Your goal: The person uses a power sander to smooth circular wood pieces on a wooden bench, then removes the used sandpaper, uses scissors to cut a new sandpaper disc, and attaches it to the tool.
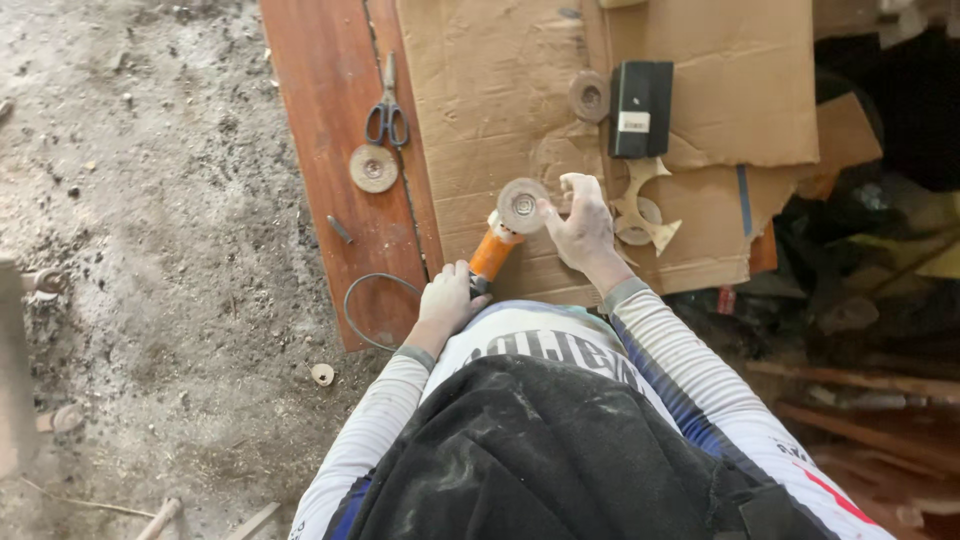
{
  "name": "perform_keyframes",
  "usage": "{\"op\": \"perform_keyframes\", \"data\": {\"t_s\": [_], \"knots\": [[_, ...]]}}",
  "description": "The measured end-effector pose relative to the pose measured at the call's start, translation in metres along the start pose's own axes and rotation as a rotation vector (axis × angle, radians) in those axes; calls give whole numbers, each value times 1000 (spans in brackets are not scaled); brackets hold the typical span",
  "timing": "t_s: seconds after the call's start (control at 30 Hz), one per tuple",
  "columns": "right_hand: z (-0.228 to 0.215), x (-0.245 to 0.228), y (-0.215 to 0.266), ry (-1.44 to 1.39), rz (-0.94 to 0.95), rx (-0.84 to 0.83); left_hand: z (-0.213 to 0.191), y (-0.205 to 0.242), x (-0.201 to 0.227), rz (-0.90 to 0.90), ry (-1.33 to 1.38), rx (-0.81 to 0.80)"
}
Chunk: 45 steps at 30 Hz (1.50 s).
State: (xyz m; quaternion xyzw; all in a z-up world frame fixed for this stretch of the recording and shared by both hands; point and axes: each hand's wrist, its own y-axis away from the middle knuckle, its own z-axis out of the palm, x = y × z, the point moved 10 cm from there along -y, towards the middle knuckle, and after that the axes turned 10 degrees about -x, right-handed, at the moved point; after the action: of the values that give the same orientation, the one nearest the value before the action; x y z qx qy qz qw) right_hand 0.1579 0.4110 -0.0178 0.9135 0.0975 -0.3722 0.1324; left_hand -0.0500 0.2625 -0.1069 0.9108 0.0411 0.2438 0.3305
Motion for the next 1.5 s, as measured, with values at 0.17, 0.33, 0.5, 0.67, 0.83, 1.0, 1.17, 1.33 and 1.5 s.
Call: {"op": "perform_keyframes", "data": {"t_s": [0.17, 0.33, 0.5, 0.67, 0.83, 1.0, 1.17, 1.33, 1.5], "knots": [[34, -75, -20, 332, -375, -18, 2, 2, -2, -2, 1, 7], [68, -82, -17, 555, -397, -151, 9, 7, -8, -8, 31, 5], [67, -90, -9, 565, -479, -166, 4, 1, -7, 24, 29, 41], [39, -89, -16, 384, -442, -68, -1, 0, -9, 33, 30, 33], [-6, -38, 23, 221, -249, 96, 0, 4, -6, 46, 40, 48], [-1, 29, 56, 165, 113, -101, 1, 4, -6, 52, 43, 24], [17, -28, 29, 450, -244, 28, 2, 2, -4, 63, 22, -44], [66, -61, -1, 537, -347, -48, 2, 3, -3, 69, 15, -12], [87, -66, -12, 580, -323, -187, -1, 3, -5, 69, 46, 81]]}}
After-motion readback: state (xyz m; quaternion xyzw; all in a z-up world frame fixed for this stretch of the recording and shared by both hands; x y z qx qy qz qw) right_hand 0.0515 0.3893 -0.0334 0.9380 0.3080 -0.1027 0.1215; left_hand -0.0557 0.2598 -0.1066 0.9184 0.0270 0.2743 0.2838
